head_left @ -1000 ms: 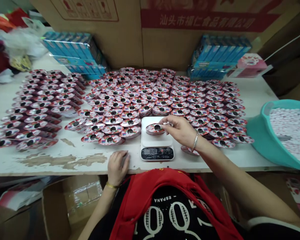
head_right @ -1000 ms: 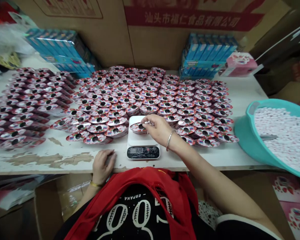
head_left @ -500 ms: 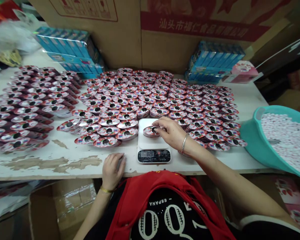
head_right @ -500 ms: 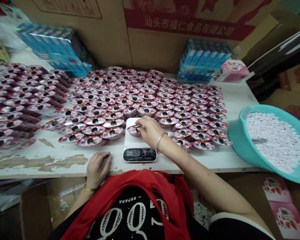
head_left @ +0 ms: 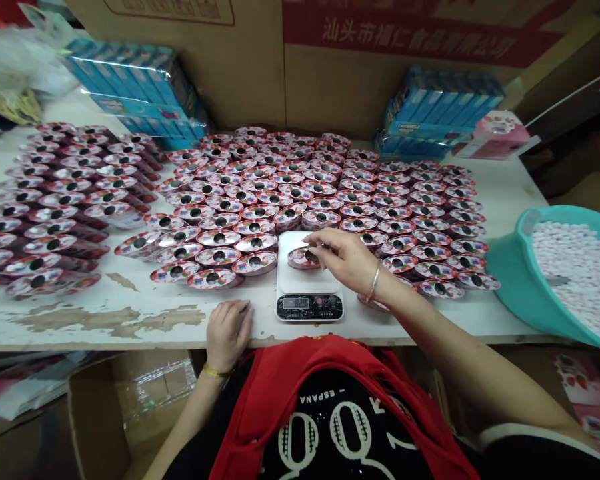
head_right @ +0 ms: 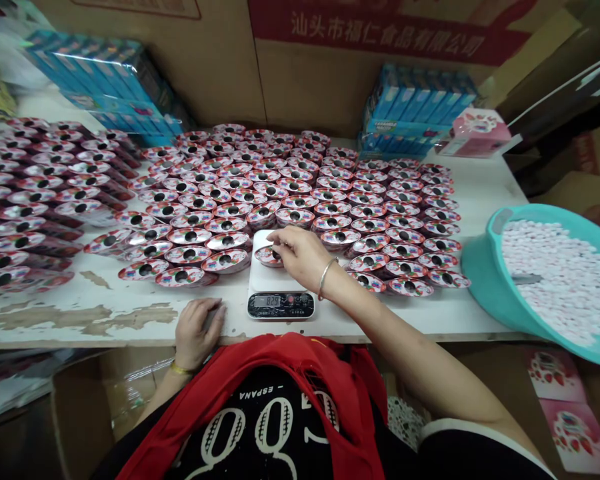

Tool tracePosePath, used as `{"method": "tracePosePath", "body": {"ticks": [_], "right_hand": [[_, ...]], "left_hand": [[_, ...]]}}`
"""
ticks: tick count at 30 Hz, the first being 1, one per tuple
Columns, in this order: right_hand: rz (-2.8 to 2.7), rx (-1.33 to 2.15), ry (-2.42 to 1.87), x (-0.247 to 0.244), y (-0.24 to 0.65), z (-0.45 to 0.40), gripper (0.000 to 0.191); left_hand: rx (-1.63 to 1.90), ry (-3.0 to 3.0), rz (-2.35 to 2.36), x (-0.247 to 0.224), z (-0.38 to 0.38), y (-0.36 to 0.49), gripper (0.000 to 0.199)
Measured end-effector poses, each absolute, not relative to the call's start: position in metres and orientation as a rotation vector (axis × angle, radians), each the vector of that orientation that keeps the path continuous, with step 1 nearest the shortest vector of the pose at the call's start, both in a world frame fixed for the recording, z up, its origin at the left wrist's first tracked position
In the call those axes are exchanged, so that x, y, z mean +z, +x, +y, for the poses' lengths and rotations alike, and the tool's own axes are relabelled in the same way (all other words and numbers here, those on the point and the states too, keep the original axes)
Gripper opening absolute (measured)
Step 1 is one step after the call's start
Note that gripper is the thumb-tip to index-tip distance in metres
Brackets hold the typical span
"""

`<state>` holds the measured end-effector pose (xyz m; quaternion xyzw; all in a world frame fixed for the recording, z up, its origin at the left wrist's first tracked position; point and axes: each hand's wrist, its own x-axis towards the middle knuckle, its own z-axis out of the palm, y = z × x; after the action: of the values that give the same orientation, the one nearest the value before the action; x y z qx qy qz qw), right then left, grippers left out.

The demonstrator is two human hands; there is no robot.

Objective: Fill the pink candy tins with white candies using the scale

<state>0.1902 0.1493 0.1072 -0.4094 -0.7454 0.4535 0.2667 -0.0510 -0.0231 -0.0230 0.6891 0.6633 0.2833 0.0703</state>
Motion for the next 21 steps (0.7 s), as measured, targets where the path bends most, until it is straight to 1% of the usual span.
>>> {"method": "tracePosePath", "body": {"ticks": [4,7,10,13,17,21], "right_hand": [[-1.498,1.627,-1.085,0.115,0.199,0.153,0.018],[-1.209,1.73,-1.114,0.118,0.211,0.157,0.027],[-1.181,1.703,-1.174,0.116,0.222,0.157,0.031],[-1.307,1.614,-1.217,0.112,0.225,0.152,0.03],[-1.589,1.489,-1.241,0.108,0.212,0.148,0.023],[-1.819,1.276,-1.219,0.105,0.196,0.149,0.018]], "left_hand": [[0.842,2.051,2.01,-0.024,-0.023,-0.051,0.017],[0.83,2.049,2.013,-0.024,-0.023,-0.051,0.017],[0.825,2.049,2.017,-0.024,-0.023,-0.051,0.017],[0.816,2.045,2.031,-0.025,-0.024,-0.051,0.017],[0.824,2.066,2.02,-0.025,-0.023,-0.052,0.017],[0.83,2.078,2.004,-0.024,-0.023,-0.051,0.016]]}}
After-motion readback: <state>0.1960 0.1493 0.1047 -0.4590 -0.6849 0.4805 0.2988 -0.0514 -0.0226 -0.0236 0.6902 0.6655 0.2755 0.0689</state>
